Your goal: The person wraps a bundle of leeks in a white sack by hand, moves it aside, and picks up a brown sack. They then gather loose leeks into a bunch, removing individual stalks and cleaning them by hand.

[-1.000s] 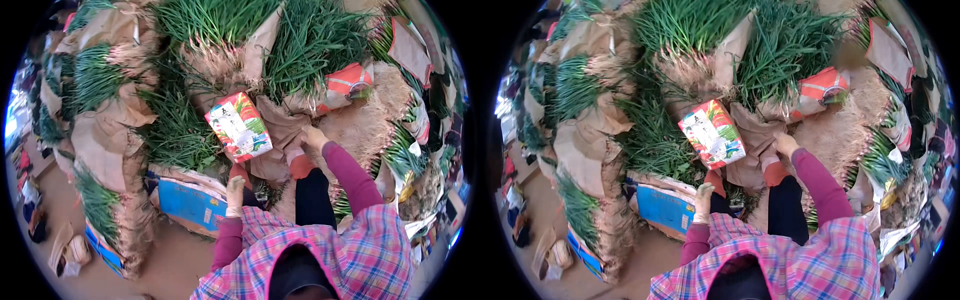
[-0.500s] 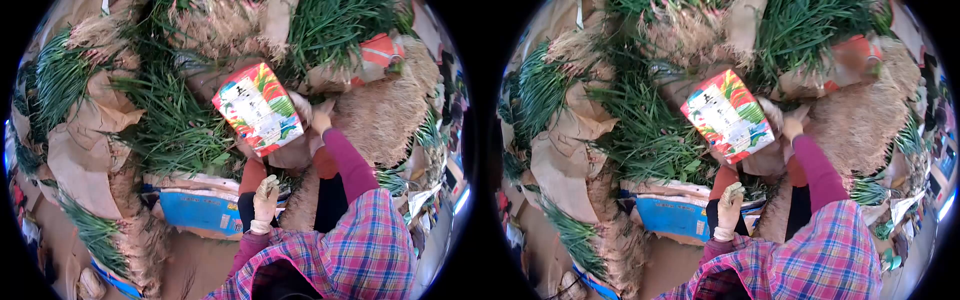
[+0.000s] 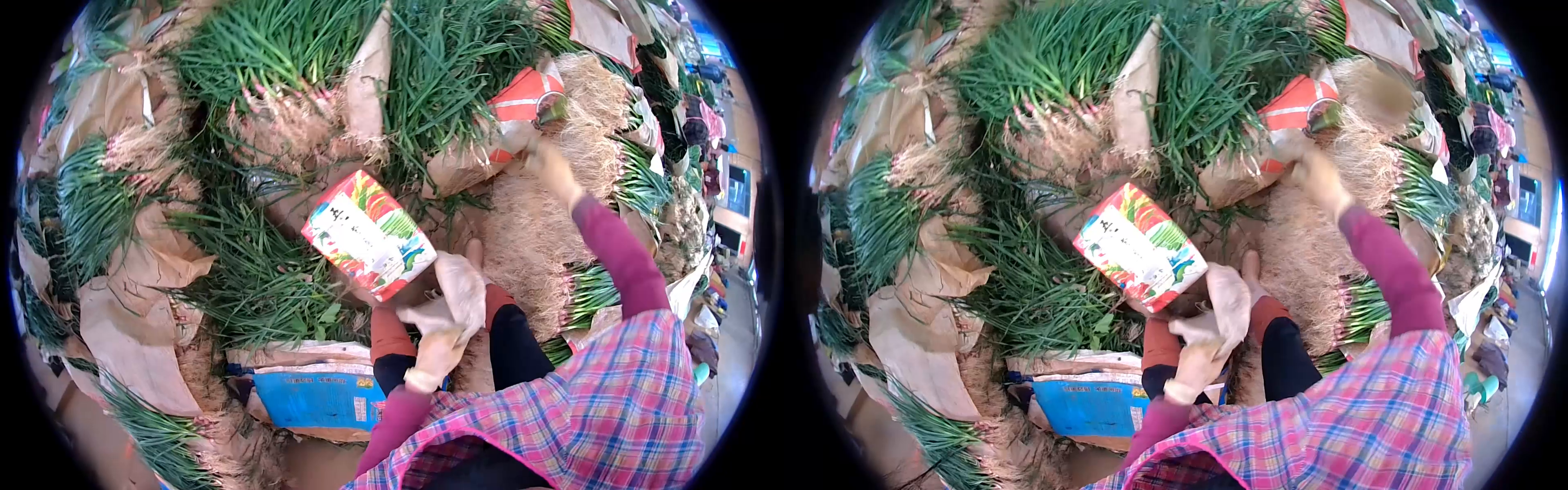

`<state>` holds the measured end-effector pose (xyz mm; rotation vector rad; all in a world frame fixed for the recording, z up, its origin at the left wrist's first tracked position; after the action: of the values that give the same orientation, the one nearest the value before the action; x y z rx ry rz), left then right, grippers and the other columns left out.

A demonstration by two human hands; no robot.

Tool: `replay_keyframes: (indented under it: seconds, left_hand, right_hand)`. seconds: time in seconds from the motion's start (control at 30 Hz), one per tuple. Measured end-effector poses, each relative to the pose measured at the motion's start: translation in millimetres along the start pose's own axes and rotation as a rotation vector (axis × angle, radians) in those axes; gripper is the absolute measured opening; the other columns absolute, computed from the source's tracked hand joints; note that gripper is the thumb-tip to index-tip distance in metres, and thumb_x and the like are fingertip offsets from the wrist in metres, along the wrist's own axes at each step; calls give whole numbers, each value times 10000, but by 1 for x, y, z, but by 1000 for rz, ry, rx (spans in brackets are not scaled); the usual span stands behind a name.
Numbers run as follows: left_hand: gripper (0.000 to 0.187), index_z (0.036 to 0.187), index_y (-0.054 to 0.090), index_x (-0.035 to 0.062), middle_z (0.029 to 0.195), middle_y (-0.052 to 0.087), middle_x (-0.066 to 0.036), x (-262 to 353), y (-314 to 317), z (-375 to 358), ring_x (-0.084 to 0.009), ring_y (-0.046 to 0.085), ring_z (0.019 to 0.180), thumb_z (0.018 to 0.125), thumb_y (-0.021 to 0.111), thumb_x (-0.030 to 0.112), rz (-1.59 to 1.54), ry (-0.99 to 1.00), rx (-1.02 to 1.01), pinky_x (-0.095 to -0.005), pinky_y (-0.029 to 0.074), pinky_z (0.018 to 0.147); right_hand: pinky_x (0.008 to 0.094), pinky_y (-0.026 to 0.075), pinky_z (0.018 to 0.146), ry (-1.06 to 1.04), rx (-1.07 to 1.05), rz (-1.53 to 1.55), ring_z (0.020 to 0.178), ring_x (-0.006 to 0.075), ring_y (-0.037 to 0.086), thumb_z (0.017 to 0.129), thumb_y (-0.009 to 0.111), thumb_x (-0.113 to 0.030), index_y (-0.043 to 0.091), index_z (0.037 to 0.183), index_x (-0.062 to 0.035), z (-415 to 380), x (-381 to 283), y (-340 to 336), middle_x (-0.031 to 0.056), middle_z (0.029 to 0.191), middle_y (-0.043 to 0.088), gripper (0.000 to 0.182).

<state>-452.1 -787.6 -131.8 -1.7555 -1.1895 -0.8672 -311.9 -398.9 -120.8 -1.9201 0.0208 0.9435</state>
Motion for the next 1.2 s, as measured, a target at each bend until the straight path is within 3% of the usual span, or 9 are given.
replay_keyframes:
  seconds: [0.03,0.23,0.33,0.43,0.53,0.67,0.87,1.03,1.2]
  left_hand:
    - [233,937,669,54,732,632,-179,1,3,-10,-379,627,693,807,670,247,-48,-62,44,-448,504,630]
    - [281,1093,671,46,907,716,-112,-24,77,-66,-142,682,853,852,684,190,-551,-511,127,-308,526,740]
    - [280,1087,670,40,901,714,-121,11,89,-56,-157,687,844,849,684,188,-508,-414,292,-314,528,736]
    - [286,1068,672,28,889,708,-141,39,95,-49,-191,690,842,834,692,190,-466,-481,279,-320,527,728]
    - [312,1054,670,14,865,697,-174,55,99,-50,-240,697,830,826,696,225,-552,-440,440,-333,525,700]
    - [252,1071,672,-2,962,711,-89,41,104,-64,-119,647,881,850,664,116,-439,-527,448,-275,504,777]
    - [296,1062,670,-6,903,708,-133,28,70,-80,-160,665,829,815,692,157,-406,-573,428,-311,510,735]
    - [267,1079,661,-1,944,703,-145,18,36,-110,-178,666,871,848,649,133,-532,-392,564,-308,499,771]
    - [298,1098,647,-22,976,675,-56,45,-51,-171,-140,603,856,818,659,78,-608,-517,689,-284,481,791]
  right_hand:
    - [426,512,807,97,246,-630,926,355,617,812,647,-116,518,1189,-26,24,59,-34,206,1036,622,409]
    - [450,419,976,271,165,-837,1167,366,525,765,691,-437,455,1319,-57,125,129,-82,229,1200,581,712]
    - [434,421,981,88,104,-1079,1188,326,526,769,681,-447,423,1353,-82,105,120,-65,218,1234,569,735]
    - [477,377,1021,268,-493,-1029,1041,269,636,811,616,-280,677,1102,-121,94,137,-40,116,1051,689,337]
    - [395,324,1064,25,-543,-1326,1010,237,649,848,497,-178,744,916,-107,67,165,-28,118,1014,704,266]
    - [402,490,824,-68,-449,-1308,955,254,658,885,478,-142,645,1034,-49,42,164,-53,147,1067,672,242]
    - [428,553,717,153,-616,-1222,870,329,687,888,483,-126,645,1039,-77,9,171,-52,186,1032,668,227]
    - [418,556,724,397,-470,-1159,914,305,684,894,486,-154,643,1080,-78,2,136,-50,173,997,682,255]
    - [364,481,897,159,-481,-1429,1152,246,570,874,554,-242,535,1286,-53,17,139,-45,152,1186,613,454]
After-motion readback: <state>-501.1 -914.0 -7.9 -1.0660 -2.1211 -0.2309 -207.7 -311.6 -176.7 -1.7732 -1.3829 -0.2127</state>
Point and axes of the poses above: each hand's wrist, its own z-axis towards the middle knuckle, its own y-axis out of the palm, x = y × z, the point moved 5 cm from there along z, towards the middle knuckle
